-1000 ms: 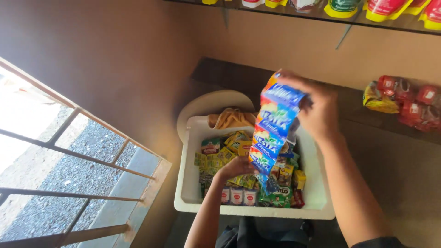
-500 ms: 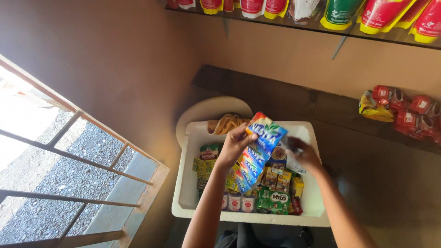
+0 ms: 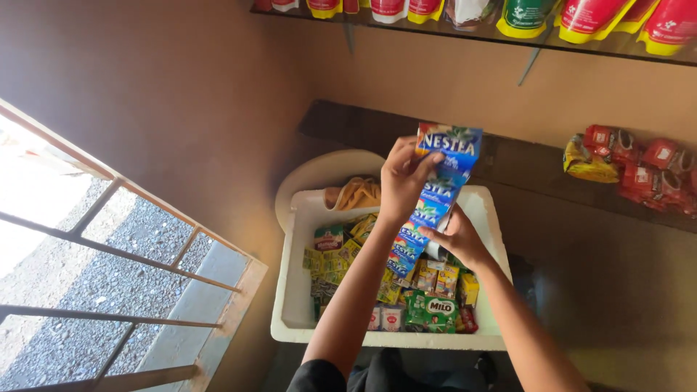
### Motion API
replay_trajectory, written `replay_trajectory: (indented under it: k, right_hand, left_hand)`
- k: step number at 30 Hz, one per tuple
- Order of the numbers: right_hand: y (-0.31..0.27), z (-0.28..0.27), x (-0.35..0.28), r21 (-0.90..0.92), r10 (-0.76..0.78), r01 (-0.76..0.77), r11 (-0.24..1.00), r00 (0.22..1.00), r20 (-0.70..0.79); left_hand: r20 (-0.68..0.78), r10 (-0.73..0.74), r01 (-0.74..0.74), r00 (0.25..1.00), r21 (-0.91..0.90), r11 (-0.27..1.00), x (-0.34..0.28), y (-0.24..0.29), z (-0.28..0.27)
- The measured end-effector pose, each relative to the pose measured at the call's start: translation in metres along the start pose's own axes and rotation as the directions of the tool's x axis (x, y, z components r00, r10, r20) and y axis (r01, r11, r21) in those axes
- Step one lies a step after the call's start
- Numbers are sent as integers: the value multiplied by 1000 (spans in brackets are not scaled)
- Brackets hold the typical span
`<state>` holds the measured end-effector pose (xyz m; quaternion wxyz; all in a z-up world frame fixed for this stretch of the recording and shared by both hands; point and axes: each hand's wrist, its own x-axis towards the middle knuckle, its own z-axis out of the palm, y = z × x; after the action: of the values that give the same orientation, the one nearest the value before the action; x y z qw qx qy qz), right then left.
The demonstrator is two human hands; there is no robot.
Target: Transferring various sauce packets and beverage sachets from a bin onto shelves and organizing them.
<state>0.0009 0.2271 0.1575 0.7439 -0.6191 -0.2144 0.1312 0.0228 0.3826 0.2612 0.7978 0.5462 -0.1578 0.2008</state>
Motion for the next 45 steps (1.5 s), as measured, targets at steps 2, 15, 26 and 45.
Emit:
replay_trajectory:
  k: [2,15,26,45]
  right_hand:
    - [18,-2,-6,-70,4,-9,997,998,-68]
    - [112,-35,-6,253,447,-369,894,740,-503]
    - [27,-71,-11,730,331,-14,683,897,-292]
    - [157,-11,-74,-65,117,-179,982,840,-530]
  left_hand:
    - [-55,38,-35,998,56,998,10,12,11]
    - [-177,2,-60,984,-321,945,7,34,-17]
    - [-204,-609,467,766,-474,747,-198,-166,-195]
    - [161,-885,657,436,-730,190,-241,-175,-185]
